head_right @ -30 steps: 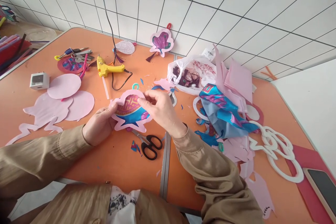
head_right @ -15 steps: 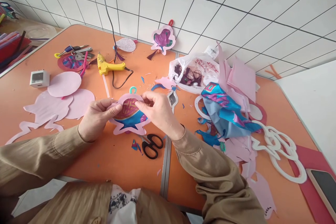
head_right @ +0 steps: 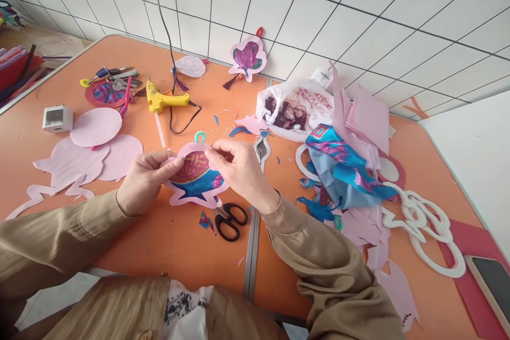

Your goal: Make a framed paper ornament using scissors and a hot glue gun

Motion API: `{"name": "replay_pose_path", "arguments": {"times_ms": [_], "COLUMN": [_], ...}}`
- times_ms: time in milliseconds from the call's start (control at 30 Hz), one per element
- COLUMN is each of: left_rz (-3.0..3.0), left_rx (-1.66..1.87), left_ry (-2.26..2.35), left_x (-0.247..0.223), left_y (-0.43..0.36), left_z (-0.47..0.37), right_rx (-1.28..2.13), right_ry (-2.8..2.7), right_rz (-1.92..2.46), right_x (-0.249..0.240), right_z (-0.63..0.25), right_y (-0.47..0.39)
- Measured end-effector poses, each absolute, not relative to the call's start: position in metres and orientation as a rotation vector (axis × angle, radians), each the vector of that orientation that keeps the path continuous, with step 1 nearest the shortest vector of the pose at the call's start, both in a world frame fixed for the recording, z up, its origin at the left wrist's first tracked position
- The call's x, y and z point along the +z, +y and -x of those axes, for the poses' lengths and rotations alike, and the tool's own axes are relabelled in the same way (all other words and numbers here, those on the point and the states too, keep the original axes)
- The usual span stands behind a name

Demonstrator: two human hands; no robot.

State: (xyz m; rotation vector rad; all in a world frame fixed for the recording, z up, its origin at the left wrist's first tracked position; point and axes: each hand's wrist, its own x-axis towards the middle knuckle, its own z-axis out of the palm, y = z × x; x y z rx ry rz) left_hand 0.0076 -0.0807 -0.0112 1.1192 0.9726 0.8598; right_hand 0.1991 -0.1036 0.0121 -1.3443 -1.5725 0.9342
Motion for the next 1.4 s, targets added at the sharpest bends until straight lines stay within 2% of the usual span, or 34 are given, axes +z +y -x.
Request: {"name": "replay_pose_path", "arguments": {"times_ms": [1100,1400], "left_rz": [-1.025,-1.020], "left_rx": [0.819,0.816], "left_ry": [0.937,0.934], "left_x": [-0.0062,-0.0050], "left_y": [-0.0809,-0.0815], "left_z": [-0.0086,-0.0092], "right_rx": [0.849,1.019], "right_ry": [-1.605,-1.548], "right_rz": [1.373,1.338], "right_x": [0.0069,0.0098], "right_z": [-0.1964,-0.1955], "right_y": [-0.1086,-0.1059]}}
